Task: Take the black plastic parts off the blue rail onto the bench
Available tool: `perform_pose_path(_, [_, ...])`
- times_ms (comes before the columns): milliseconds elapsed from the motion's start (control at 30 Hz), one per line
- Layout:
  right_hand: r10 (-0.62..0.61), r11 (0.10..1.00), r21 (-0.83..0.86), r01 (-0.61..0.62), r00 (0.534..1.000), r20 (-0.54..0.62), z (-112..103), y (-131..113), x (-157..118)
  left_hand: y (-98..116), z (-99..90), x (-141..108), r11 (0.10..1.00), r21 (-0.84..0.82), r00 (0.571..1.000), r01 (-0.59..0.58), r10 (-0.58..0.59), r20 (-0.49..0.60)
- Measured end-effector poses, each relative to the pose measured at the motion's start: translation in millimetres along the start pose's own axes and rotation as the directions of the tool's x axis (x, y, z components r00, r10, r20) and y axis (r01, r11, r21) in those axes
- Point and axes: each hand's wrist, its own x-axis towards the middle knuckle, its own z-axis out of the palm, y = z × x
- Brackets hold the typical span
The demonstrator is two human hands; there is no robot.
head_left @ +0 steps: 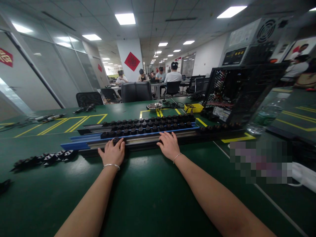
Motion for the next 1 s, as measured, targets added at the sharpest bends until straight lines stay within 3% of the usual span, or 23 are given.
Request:
perform_pose_path(333, [0.006, 1.0, -0.005, -0.006, 1.0, 0.011, -0.7, 0.1, -0.3, -12.4, -2.1, 4.8, 0.994, -0.052, 0.995, 0.094, -0.095, -0.022])
perform_pose_path(1000, [0.004, 1.0, -0.022, -0.004, 1.0, -0.001, -1.7, -1.1, 0.1, -36.0, 5.2, 11.9, 0.993, -0.012, 0.984, 0.116, -0.116, -0.138])
